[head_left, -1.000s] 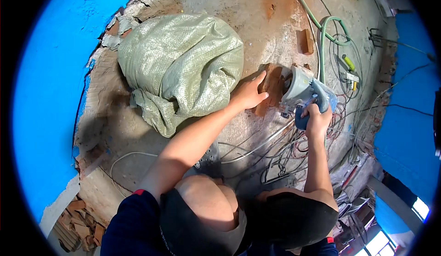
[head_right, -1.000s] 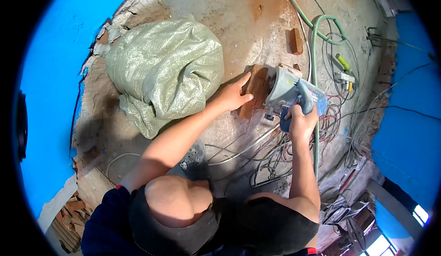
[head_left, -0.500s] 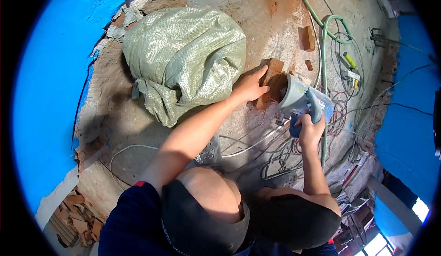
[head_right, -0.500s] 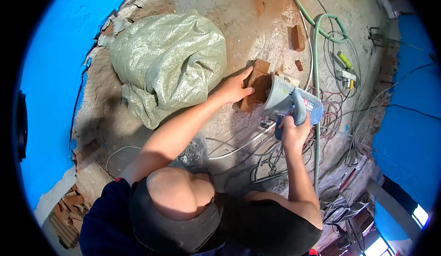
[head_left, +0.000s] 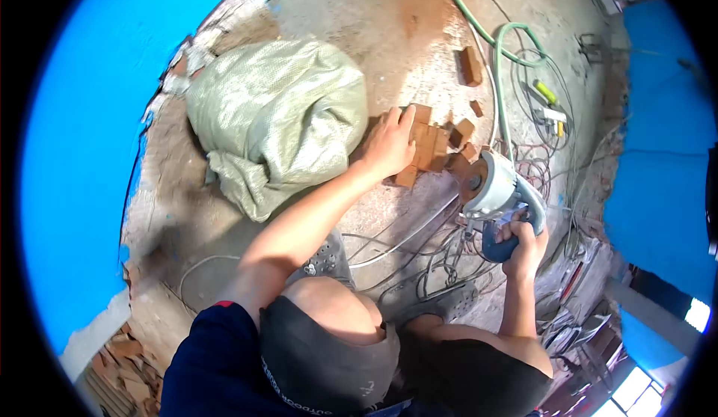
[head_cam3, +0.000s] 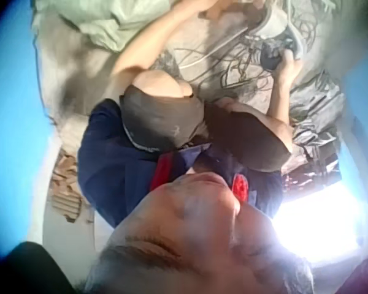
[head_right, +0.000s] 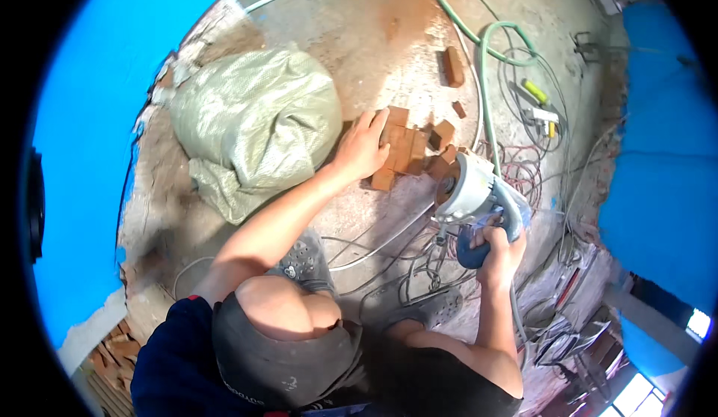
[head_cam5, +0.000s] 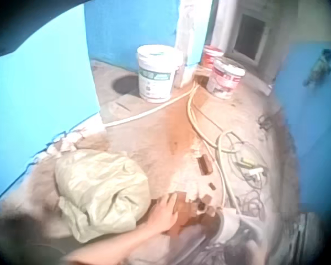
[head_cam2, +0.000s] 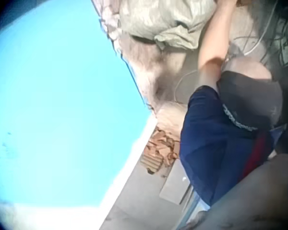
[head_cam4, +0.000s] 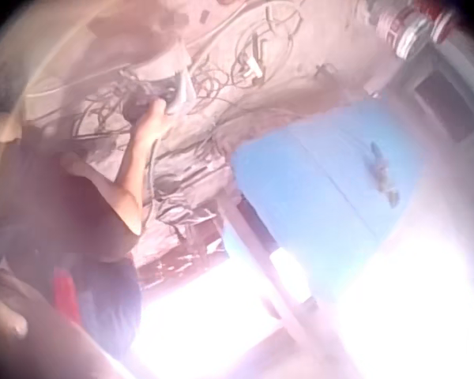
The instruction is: The person marks a brick with a pen, moves to another area, and uses a handheld power saw to cut the brick into several pieces.
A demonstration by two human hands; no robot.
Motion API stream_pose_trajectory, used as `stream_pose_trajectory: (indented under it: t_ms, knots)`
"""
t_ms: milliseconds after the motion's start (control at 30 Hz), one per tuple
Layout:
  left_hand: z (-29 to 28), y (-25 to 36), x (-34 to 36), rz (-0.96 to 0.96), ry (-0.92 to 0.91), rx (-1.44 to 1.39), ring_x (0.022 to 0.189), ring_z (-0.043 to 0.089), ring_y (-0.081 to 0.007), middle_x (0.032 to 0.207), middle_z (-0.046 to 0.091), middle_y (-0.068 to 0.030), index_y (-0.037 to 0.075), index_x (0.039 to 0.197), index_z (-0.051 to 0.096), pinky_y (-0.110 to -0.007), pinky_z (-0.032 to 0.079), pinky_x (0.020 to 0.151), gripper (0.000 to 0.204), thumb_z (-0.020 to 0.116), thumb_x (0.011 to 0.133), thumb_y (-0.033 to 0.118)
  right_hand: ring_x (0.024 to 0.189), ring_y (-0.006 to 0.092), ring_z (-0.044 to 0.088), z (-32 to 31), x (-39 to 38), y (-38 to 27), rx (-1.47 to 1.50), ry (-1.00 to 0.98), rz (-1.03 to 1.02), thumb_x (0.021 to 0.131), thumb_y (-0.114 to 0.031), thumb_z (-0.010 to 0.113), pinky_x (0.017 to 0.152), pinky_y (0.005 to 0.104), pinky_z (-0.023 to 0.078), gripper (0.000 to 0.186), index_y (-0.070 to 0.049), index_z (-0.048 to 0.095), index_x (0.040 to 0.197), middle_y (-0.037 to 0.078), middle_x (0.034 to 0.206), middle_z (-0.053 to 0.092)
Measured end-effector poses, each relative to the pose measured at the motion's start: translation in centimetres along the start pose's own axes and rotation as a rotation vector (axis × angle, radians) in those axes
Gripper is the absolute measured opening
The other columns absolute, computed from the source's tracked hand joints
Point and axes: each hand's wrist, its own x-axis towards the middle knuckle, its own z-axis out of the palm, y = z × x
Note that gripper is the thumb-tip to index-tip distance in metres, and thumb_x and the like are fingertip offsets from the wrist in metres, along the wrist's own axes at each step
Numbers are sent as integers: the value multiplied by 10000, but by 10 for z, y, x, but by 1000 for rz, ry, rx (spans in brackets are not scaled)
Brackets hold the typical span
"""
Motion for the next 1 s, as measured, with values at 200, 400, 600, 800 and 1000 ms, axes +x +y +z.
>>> stream_pose_trajectory:
  t_ms: [200,400,600,800,1000]
  knots:
    - [35,28,30,440,-157,354,1443,260,-374,1487,372,-222,-52,1465,320,-531,128,1202,1122,880,597,385,587,155,479,-40,-5,-13,43,77,37,749,-14,523,512,315,457,231,26,520,976,69,805,501]
    - [46,16,33,389,-153,189,1388,315,-398,1360,451,-236,-38,1374,369,-568,57,1195,1012,863,545,269,587,152,474,-76,-15,-10,139,147,134,750,-16,524,525,316,449,217,21,511,963,62,800,496]
    - [16,7,21,282,-177,-30,1445,257,-385,1479,347,-245,-3,1451,297,-517,97,1213,1106,896,568,288,575,152,471,-103,-17,-2,292,189,267,757,-4,522,513,312,446,215,18,517,970,54,735,488]
    - [-1,11,0,179,-65,-159,1370,380,-368,1458,380,-199,14,1477,231,-444,331,1127,1114,891,606,233,597,115,414,-133,-3,11,666,126,416,797,-83,512,549,287,402,222,-43,518,1015,9,796,468]
    - [-1,-5,-24,106,12,-136,1385,353,-378,1478,365,-196,34,1505,172,-454,313,1143,1153,891,624,226,598,105,404,-135,-2,9,671,112,421,813,-83,507,549,274,382,202,-54,523,1012,-1,781,454]
